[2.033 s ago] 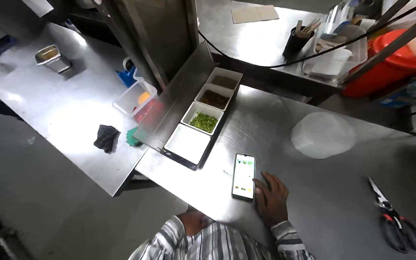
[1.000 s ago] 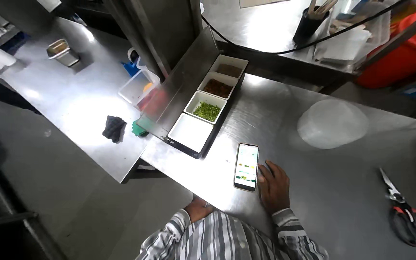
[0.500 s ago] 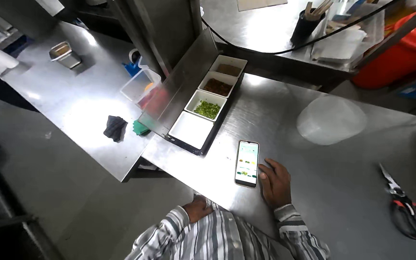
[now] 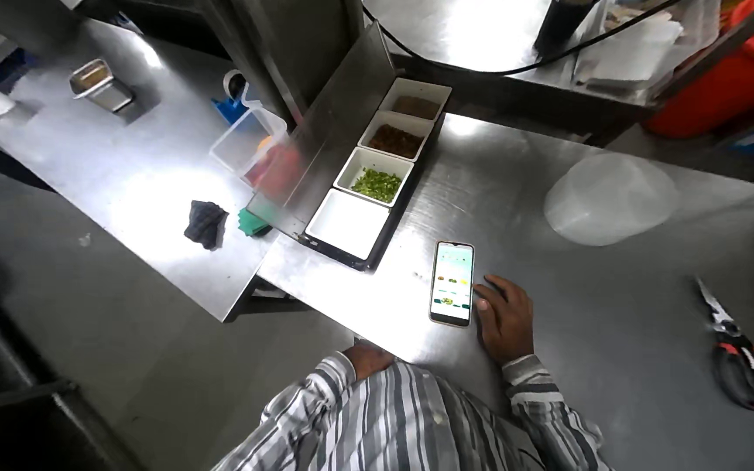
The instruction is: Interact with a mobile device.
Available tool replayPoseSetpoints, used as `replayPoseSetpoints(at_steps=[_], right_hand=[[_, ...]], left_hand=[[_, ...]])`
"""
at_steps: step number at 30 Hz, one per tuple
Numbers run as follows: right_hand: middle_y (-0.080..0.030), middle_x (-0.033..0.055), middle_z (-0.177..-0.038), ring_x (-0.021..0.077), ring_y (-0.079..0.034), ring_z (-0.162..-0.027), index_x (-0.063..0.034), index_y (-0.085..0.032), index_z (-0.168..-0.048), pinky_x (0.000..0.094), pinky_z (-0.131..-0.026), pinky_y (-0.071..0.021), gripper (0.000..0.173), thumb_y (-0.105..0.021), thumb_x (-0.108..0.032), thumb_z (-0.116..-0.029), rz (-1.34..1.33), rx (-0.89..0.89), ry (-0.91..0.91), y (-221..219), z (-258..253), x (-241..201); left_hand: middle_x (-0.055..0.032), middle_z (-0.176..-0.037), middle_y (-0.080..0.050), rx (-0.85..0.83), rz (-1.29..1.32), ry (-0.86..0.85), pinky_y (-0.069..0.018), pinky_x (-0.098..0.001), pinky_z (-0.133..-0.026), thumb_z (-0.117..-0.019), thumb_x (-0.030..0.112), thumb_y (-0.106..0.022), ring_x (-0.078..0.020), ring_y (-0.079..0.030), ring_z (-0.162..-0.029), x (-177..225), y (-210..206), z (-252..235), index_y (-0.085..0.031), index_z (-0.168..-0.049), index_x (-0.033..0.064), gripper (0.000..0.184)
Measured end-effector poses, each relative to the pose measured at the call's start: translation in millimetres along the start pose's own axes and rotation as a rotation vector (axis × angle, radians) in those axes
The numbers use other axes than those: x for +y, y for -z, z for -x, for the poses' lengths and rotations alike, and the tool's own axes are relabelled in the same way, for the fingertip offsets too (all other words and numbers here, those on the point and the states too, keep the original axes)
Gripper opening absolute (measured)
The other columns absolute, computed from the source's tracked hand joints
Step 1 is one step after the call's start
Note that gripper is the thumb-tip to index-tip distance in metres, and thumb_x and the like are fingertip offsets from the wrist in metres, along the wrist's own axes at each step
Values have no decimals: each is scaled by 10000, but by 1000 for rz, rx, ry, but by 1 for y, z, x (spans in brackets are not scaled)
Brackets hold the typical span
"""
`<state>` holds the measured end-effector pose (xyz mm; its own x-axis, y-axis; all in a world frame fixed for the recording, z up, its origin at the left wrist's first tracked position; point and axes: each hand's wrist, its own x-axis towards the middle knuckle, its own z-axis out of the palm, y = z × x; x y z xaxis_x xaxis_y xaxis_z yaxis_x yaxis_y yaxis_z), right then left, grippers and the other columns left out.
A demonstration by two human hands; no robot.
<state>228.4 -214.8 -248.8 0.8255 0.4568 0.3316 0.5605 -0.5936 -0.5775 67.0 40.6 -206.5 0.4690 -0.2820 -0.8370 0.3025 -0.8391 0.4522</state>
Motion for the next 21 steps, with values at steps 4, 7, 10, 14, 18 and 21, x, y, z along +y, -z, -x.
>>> replayPoseSetpoints(at_steps=[4, 7, 10, 14, 18, 21], right_hand=[[-626, 164, -1346, 376, -552, -1265, -135, -770, -1123, 584, -1065, -383, 628, -292, -533, -1043, -5, -4, -2, 0, 1, 1], [-625, 171, -1344, 383, -546, -1270, -128, -770, -1127, 587, -1072, -377, 633, -294, -538, -1044, -16, -9, 12, 1, 1, 1], [-621, 162, -1351, 371, -542, -1271, -142, -768, -1129, 582, -1066, -373, 612, -301, -529, -1043, -28, -4, 29, 2, 1, 2], [-609, 159, -1369, 366, -521, -1293, -165, -774, -1120, 574, -1077, -357, 586, -316, -524, -1047, -50, 2, 48, 2, 2, 2], [-596, 152, -1386, 367, -477, -1341, -213, -788, -1079, 587, -1106, -320, 558, -347, -552, -1028, -50, -23, 89, 1, 4, 4], [-598, 148, -1393, 381, -461, -1361, -239, -794, -1064, 607, -1105, -307, 531, -367, -551, -1020, 6, -54, 116, 0, 4, 2]], left_hand=[[-274, -1396, -587, 153, 157, 40, -351, -555, -1176, -1114, 376, -395, -405, -511, -1374, -6, -10, -1, -598, -1348, -40, 519], [-300, -1282, -627, 208, 305, 111, -416, -563, -1110, -1091, 461, -426, -411, -582, -1271, -4, -10, 6, -631, -1229, -80, 594], [-304, -1185, -648, 209, 358, 156, -457, -570, -1041, -1090, 461, -426, -412, -625, -1170, -1, -6, 15, -639, -1156, -89, 594], [-302, -1293, -621, 98, 309, 157, -417, -567, -1101, -1117, 426, -367, -412, -589, -1259, 4, 1, 24, -623, -1253, -80, 583], [-285, -1463, -529, 11, 238, 55, -322, -549, -1198, -1141, 360, -270, -398, -477, -1412, -3, 1, 13, -530, -1427, -44, 560], [-294, -1428, -553, 30, 251, 31, -325, -534, -1194, -1136, 377, -291, -393, -490, -1396, -5, 1, 6, -571, -1370, -72, 578]])
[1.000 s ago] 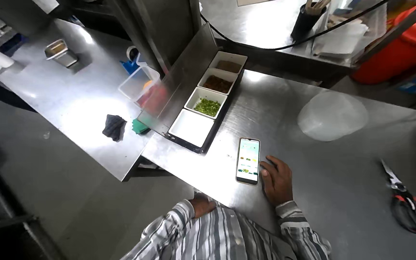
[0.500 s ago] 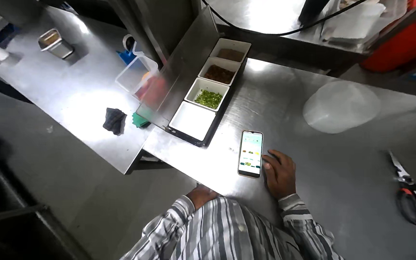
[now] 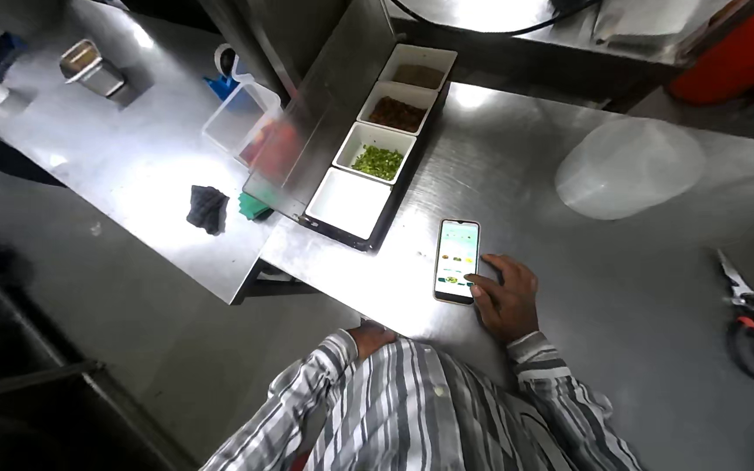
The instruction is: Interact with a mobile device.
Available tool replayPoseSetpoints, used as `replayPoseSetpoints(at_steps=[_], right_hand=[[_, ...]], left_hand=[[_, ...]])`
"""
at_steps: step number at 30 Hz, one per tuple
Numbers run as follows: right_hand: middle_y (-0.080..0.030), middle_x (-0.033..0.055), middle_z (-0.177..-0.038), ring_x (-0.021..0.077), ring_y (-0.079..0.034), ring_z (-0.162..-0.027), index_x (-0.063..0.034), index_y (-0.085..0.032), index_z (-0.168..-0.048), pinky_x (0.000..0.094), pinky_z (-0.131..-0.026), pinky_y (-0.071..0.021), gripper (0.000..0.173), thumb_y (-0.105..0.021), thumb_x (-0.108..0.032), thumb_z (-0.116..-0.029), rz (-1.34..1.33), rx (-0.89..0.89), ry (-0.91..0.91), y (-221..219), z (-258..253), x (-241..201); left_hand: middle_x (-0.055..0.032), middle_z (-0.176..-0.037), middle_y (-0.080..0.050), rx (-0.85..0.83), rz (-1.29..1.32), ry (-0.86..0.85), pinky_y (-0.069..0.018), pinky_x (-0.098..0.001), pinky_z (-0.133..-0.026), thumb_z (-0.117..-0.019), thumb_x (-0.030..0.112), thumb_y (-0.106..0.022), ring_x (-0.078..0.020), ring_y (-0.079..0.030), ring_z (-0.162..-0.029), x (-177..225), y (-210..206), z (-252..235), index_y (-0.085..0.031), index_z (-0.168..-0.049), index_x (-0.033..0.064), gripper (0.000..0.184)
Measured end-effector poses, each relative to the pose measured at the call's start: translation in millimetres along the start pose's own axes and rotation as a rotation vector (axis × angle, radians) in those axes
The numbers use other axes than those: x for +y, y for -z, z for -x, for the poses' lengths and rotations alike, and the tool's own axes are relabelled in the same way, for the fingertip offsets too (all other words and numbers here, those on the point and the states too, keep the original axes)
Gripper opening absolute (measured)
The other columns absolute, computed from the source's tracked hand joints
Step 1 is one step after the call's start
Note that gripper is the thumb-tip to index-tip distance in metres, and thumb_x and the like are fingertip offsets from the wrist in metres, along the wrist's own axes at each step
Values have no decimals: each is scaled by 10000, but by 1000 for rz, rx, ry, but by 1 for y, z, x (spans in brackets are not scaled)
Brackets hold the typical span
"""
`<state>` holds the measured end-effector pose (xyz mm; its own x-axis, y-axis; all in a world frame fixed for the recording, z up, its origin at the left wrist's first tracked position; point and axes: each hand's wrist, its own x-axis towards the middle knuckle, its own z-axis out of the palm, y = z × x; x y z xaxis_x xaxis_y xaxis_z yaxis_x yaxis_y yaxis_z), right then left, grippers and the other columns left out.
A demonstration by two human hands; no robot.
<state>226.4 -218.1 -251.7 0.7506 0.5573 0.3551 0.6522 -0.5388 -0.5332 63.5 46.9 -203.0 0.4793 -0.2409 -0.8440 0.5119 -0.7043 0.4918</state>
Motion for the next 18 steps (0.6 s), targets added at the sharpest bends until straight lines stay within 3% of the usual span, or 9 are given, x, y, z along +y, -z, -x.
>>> replayPoseSetpoints(at_steps=[3, 6, 12, 18], right_hand=[[-571, 175, -1425, 420, -463, -1358, -217, -745, -1220, 628, -1094, -322, 572, -307, -535, -1036, 80, -47, -54, -1, -3, -5], [-528, 203, -1468, 439, -453, -1366, -203, -692, -1321, 640, -1074, -333, 632, -242, -548, -1043, 130, -80, -127, 1, -7, -10], [-531, 219, -1458, 439, -463, -1361, -138, -687, -1316, 630, -1098, -327, 658, -247, -546, -1046, 83, -49, -164, 3, -7, -8], [-553, 227, -1425, 426, -497, -1321, -130, -689, -1307, 609, -1081, -352, 650, -267, -549, -1047, 32, -6, -189, 3, -8, -7]], left_hand=[[-294, -1419, -561, 16, 23, 17, -333, -543, -1189, -1130, 395, -320, -392, -500, -1388, 2, 2, 4, -580, -1362, -70, 581], [-300, -1457, -524, -61, -53, 1, -311, -572, -1190, -1139, 381, -267, -409, -467, -1415, 8, 11, 6, -533, -1414, -62, 585], [-278, -1349, -612, -66, -1, -7, -376, -583, -1133, -1123, 419, -331, -391, -559, -1317, 3, 20, 2, -625, -1318, -38, 577], [-261, -1353, -622, -68, -48, 19, -376, -590, -1138, -1123, 435, -317, -386, -562, -1325, -3, 19, -2, -631, -1330, -14, 585]])
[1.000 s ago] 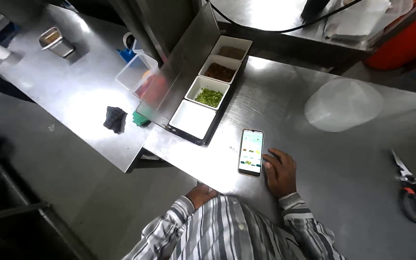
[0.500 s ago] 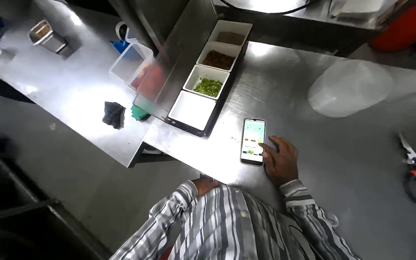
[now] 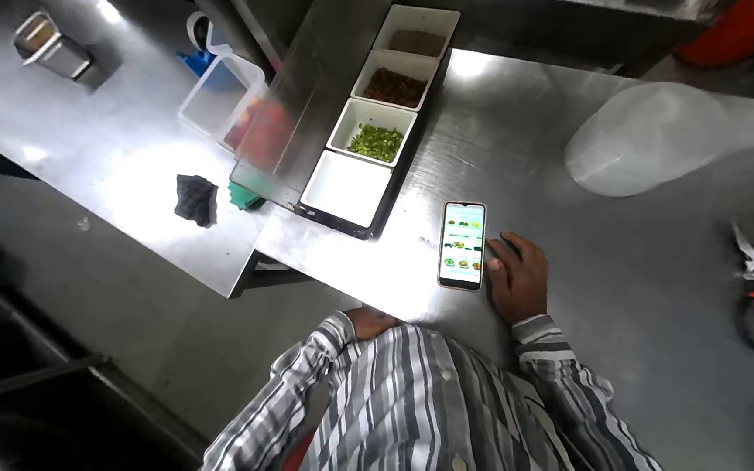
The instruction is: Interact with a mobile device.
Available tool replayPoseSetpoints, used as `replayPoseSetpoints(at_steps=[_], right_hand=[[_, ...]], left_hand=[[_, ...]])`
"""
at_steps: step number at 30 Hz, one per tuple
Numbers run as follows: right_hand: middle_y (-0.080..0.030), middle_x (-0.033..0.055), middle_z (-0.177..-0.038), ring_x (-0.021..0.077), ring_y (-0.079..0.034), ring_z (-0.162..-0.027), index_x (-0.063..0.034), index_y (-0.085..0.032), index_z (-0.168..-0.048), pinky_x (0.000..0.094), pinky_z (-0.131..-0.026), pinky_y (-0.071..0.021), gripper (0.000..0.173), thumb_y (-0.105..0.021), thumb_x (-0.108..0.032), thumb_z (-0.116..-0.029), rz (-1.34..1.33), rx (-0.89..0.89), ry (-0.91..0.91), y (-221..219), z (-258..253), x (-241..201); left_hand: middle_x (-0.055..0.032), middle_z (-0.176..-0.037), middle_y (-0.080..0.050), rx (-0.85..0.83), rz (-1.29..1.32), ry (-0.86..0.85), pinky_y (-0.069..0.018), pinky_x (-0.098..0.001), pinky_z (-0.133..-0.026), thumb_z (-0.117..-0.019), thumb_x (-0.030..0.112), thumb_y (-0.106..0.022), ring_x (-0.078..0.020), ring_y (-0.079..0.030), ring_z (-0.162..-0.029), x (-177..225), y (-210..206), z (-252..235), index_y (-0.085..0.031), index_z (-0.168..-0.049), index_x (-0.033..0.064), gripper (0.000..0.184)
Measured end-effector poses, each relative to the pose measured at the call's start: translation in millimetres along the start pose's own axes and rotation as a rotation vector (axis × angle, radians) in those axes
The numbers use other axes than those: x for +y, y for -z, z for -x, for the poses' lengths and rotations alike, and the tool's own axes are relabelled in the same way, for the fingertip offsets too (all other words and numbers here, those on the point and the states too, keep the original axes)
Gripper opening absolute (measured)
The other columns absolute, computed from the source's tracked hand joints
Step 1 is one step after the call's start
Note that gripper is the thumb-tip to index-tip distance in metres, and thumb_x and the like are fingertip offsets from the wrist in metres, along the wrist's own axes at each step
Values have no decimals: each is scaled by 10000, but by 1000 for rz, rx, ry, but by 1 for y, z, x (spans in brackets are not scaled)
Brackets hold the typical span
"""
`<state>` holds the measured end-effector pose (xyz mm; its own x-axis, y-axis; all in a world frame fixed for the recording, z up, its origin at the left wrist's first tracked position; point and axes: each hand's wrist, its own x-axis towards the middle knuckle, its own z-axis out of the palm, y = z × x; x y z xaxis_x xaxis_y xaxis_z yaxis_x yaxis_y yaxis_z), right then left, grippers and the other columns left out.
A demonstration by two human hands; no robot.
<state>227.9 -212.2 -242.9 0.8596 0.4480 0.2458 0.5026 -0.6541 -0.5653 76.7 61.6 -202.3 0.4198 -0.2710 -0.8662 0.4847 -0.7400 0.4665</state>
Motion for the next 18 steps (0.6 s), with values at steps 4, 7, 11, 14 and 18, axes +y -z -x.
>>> replayPoseSetpoints(at_steps=[4, 7, 11, 14, 18], right_hand=[[-560, 228, -1417, 428, -504, -1315, -115, -690, -1297, 607, -1081, -360, 636, -277, -529, -1047, -8, -4, -1, 1, 0, 1], [-566, 227, -1410, 419, -509, -1313, -103, -696, -1279, 597, -1083, -361, 623, -291, -518, -1051, -18, 6, 12, 1, 0, 1], [-572, 212, -1406, 407, -511, -1309, -110, -705, -1264, 592, -1084, -359, 597, -313, -507, -1052, -28, 3, 15, 2, 0, 1], [-574, 222, -1399, 417, -516, -1297, -111, -711, -1257, 613, -1051, -377, 577, -327, -488, -1049, -48, 8, 17, 1, 0, 2], [-577, 217, -1396, 410, -516, -1299, -111, -715, -1241, 596, -1065, -375, 568, -329, -482, -1051, -54, 16, 18, 0, 0, 2]], left_hand=[[-252, -1361, -621, -7, -3, -9, -367, -584, -1149, -1118, 446, -338, -376, -557, -1334, -3, 1, -2, -633, -1340, -1, 580], [-233, -1366, -625, -12, -5, -72, -371, -560, -1157, -1113, 406, -392, -347, -556, -1340, -8, 2, -9, -637, -1337, 9, 518], [-204, -1439, -579, -53, -29, -167, -333, -487, -1198, -1114, 330, -420, -296, -501, -1400, -4, 10, -6, -605, -1382, 19, 450], [-221, -1413, -593, -18, -2, -149, -344, -524, -1186, -1097, 344, -464, -316, -516, -1382, -6, 10, -6, -619, -1358, 7, 454], [-200, -1419, -595, -38, -10, -115, -345, -529, -1186, -1098, 388, -446, -305, -512, -1389, -9, 9, -11, -619, -1369, 32, 480]])
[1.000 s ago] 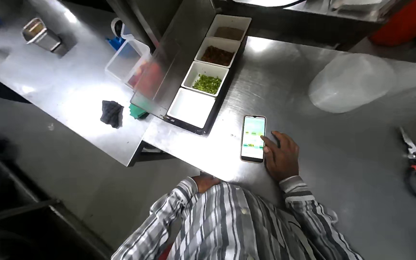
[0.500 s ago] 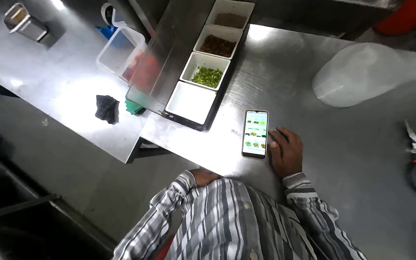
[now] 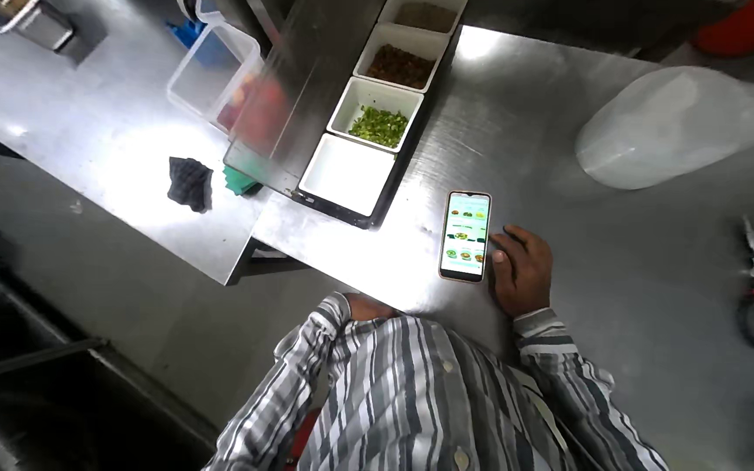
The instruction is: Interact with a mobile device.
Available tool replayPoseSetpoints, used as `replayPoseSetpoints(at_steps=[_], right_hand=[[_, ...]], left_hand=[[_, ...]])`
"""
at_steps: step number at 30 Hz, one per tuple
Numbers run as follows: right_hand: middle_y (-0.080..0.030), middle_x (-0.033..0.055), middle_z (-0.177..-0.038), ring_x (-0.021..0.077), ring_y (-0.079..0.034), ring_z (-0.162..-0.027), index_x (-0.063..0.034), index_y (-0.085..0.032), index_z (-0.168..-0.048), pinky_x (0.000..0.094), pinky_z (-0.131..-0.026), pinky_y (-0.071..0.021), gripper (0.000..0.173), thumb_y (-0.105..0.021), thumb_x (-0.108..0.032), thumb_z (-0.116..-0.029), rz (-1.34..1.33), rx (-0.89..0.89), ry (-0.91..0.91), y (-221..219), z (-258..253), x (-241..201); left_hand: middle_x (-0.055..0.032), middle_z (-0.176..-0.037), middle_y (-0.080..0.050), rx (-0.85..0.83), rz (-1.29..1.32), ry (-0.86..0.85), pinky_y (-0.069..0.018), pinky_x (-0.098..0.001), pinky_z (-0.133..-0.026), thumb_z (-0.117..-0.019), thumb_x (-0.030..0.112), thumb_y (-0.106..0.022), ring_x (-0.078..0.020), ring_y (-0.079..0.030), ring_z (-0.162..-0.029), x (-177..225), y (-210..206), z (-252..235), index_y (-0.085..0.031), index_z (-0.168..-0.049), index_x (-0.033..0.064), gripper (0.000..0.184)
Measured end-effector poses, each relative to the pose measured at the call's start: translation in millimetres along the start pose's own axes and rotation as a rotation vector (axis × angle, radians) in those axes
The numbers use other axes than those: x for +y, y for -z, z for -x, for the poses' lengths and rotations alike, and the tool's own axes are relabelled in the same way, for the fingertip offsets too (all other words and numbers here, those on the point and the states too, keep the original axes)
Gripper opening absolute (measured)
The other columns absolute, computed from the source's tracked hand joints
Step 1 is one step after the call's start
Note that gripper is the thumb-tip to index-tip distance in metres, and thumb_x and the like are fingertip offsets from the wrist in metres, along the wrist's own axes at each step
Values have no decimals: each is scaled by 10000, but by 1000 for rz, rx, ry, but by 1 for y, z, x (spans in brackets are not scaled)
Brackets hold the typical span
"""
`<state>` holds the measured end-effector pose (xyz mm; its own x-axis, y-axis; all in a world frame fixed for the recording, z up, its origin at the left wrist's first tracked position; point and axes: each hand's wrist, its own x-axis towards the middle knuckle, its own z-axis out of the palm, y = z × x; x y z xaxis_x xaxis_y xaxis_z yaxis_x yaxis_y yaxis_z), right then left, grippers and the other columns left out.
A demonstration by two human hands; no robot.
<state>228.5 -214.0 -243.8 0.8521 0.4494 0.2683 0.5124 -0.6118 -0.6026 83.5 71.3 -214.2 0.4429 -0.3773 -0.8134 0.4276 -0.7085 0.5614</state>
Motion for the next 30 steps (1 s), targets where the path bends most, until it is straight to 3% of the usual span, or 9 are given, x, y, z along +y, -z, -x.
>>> replayPoseSetpoints(at_steps=[8, 30], right_hand=[[-585, 216, -1387, 405, -525, -1286, -106, -721, -1228, 594, -1059, -374, 560, -345, -483, -1055, -5, 12, 12, 0, 0, 2], [-590, 228, -1358, 395, -526, -1265, -103, -751, -1133, 566, -1064, -381, 585, -343, -514, -1051, -70, 41, 52, 0, 1, 4]], left_hand=[[-202, -1426, -589, -25, -3, -73, -338, -484, -1195, -1106, 318, -443, -289, -511, -1388, 1, 3, 2, -617, -1367, 14, 436], [-186, -1408, -611, -84, 15, 14, -351, -542, -1177, -1106, 410, -410, -300, -530, -1374, -3, 4, -1, -634, -1366, 55, 493]])
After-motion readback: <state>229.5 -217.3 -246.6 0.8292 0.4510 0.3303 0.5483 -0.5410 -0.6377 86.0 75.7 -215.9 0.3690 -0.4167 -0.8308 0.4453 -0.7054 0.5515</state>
